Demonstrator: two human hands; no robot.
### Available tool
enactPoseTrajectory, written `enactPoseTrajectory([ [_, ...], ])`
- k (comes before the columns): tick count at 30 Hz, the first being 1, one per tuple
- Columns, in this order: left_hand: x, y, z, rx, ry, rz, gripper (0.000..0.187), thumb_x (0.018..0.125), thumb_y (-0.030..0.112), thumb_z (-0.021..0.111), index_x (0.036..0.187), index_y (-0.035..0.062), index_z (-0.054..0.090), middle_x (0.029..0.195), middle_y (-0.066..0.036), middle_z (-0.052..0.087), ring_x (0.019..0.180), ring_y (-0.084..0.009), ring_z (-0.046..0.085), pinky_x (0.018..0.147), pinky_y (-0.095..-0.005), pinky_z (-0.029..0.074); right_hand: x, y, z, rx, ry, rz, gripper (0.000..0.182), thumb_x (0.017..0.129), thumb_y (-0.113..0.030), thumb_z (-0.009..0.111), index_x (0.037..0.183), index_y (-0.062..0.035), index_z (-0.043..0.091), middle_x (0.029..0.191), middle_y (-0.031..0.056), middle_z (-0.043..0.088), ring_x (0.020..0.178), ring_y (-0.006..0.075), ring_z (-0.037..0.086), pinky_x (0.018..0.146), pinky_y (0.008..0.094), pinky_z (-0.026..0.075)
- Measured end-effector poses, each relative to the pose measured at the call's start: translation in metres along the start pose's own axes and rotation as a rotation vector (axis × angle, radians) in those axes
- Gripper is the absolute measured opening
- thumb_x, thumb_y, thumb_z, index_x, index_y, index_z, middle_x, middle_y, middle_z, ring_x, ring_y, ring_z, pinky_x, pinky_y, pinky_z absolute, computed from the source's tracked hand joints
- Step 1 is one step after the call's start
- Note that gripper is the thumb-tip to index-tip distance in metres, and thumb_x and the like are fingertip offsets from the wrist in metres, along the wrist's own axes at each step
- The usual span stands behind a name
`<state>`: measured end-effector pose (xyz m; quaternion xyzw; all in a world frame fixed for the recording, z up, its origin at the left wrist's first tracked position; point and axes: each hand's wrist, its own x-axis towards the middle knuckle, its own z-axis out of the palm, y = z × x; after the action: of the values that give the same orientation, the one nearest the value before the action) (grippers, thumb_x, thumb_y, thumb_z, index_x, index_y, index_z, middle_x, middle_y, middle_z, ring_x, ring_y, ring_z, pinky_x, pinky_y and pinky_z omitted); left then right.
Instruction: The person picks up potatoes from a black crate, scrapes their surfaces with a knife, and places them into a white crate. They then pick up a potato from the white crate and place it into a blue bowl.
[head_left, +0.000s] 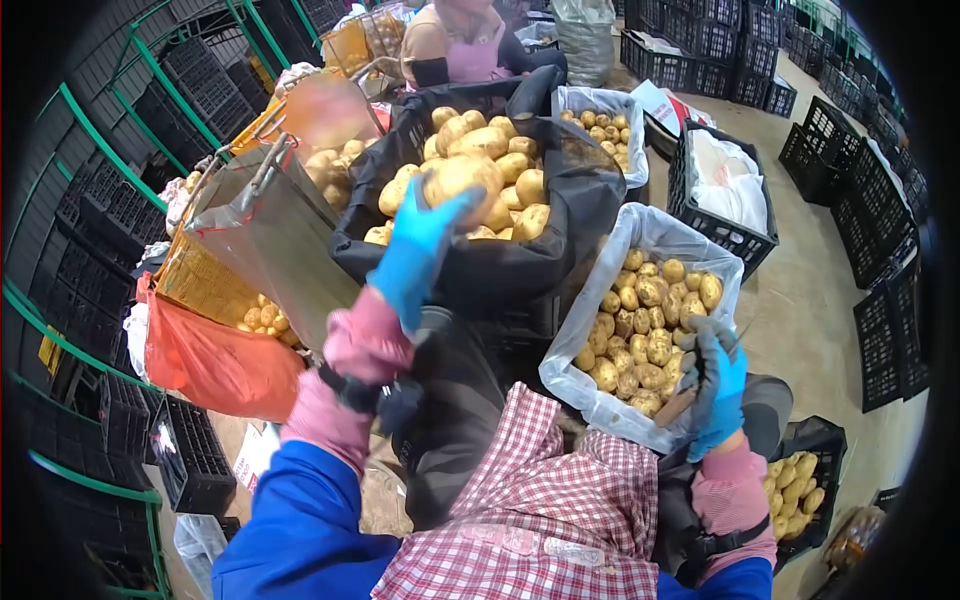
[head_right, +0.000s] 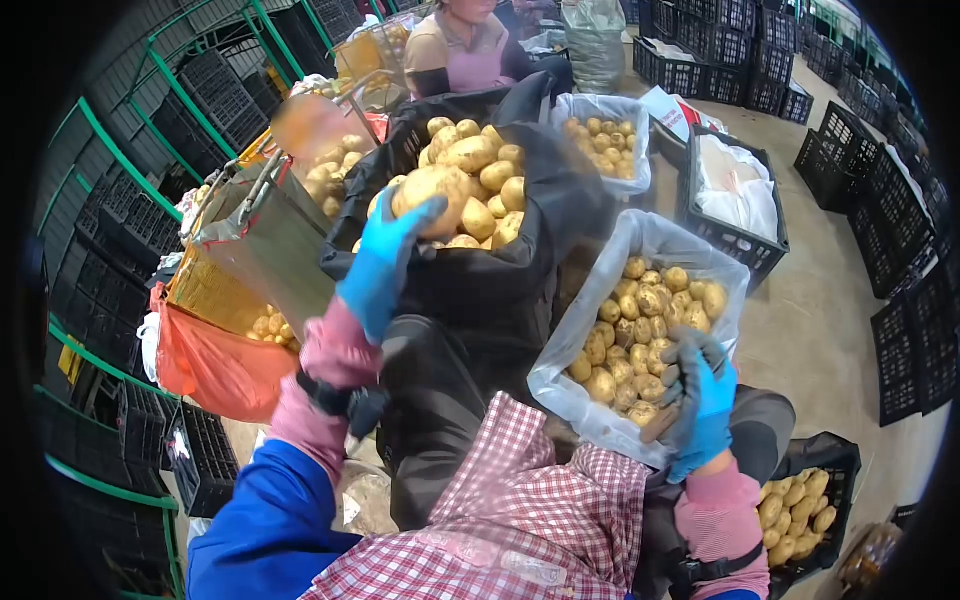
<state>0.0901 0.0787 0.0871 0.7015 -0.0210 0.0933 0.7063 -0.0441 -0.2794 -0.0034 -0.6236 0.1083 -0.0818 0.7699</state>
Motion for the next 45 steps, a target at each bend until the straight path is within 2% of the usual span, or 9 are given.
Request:
enactPoseTrajectory([
  [4,0.068,-0.031,-0.028,0.933,0.014,0.429,0.059,0.087,0.024,0.078,0.134,-0.0032,0.053,0.128,-0.013,0.060,0.115,-0.0225,0.059,0.091,-0.0328,0.053,0.031,-0.022,-0.036,-0.105,0.045,-0.077,0.026,0.099,-0.024,0.058,0.116,-0.0053,0.065,0.084,-0.0030,0.063,0.059,0.0040,0.052,0.051,0.0182,0.041],
  [10,-0.053,-0.031,0.137,0.583,-0.695,0.982,0.040,0.084,0.000,0.065,0.124,-0.0013,0.062,0.117,-0.018,0.065,0.106,-0.0342,0.064,0.096,-0.0419,0.049,0.062,-0.057,-0.104,-0.066,0.272,-0.206,0.027,0.099,-0.023,0.060,0.116,-0.0027,0.066,0.095,-0.0020,0.066,0.068,0.0053,0.051,0.060,0.0190,0.041],
  [16,-0.013,-0.298,0.257,1.238,-0.809,0.155,0.054,0.076,0.021,0.072,0.126,0.0070,0.056,0.116,-0.019,0.060,0.111,-0.0399,0.057,0.093,-0.0493,0.049,0.069,-0.048,-0.112,-0.029,0.202,0.102,0.038,0.103,-0.024,0.052,0.131,0.0009,0.059,0.100,0.0011,0.066,0.072,-0.0020,0.049,0.053,0.0121,0.037],
  [23,0.055,-0.476,0.289,1.813,-0.639,0.410,0.054,0.081,0.029,0.071,0.127,0.0067,0.057,0.109,-0.016,0.066,0.099,-0.0375,0.065,0.080,-0.0456,0.054,0.076,-0.059,-0.137,-0.260,0.296,0.063,0.040,0.101,-0.027,0.054,0.129,0.0009,0.061,0.104,0.0032,0.066,0.069,-0.0005,0.048,0.054,0.0140,0.036],
  [26,0.059,-0.368,0.294,1.493,-0.934,-0.093,0.049,0.086,0.031,0.068,0.126,0.0038,0.060,0.116,-0.015,0.068,0.100,-0.0333,0.066,0.075,-0.0387,0.055,0.076,-0.059,-0.134,-0.231,0.288,0.099,0.039,0.098,-0.027,0.057,0.126,-0.0002,0.063,0.103,0.0033,0.066,0.069,-0.0001,0.048,0.054,0.0143,0.036],
  [30,0.012,-0.270,0.263,-0.068,-0.642,-0.742,0.036,0.102,0.034,0.052,0.121,0.0052,0.061,0.112,-0.005,0.068,0.096,-0.0187,0.066,0.067,-0.0306,0.054,0.079,-0.044,-0.126,-0.214,0.067,0.093,0.038,0.094,-0.024,0.061,0.123,-0.0005,0.064,0.098,0.0031,0.065,0.068,0.0007,0.050,0.054,0.0137,0.037],
  [35,-0.051,-0.142,0.213,-0.616,-0.642,-0.721,0.053,0.103,0.047,0.046,0.132,0.0029,0.052,0.119,-0.017,0.066,0.091,-0.0294,0.068,0.064,-0.0337,0.053,0.078,0.019,-0.076,-0.676,-0.138,-0.339,0.052,0.088,-0.020,0.069,0.135,-0.0034,0.057,0.096,0.0031,0.069,0.074,0.0116,0.062,0.063,0.0252,0.050],
  [38,-0.079,-0.112,0.173,-0.668,-0.637,-0.709,0.057,0.104,0.049,0.044,0.138,0.0033,0.048,0.121,-0.019,0.064,0.093,-0.0294,0.068,0.067,-0.0330,0.054,0.051,0.024,-0.029,-0.958,-0.169,-0.197,0.053,0.084,-0.023,0.068,0.135,-0.0147,0.059,0.103,0.0196,0.069,0.093,0.0390,0.066,0.082,0.0477,0.053],
  [45,-0.123,-0.092,0.119,-0.484,-0.595,-0.245,0.076,0.083,0.014,0.076,0.147,0.0005,0.037,0.139,-0.012,0.051,0.130,-0.0229,0.051,0.113,-0.0381,0.038,0.016,0.038,0.025,-0.847,-0.215,-0.219,0.044,0.083,-0.021,0.067,0.126,-0.0135,0.061,0.102,0.0191,0.069,0.094,0.0392,0.066,0.080,0.0480,0.053],
])
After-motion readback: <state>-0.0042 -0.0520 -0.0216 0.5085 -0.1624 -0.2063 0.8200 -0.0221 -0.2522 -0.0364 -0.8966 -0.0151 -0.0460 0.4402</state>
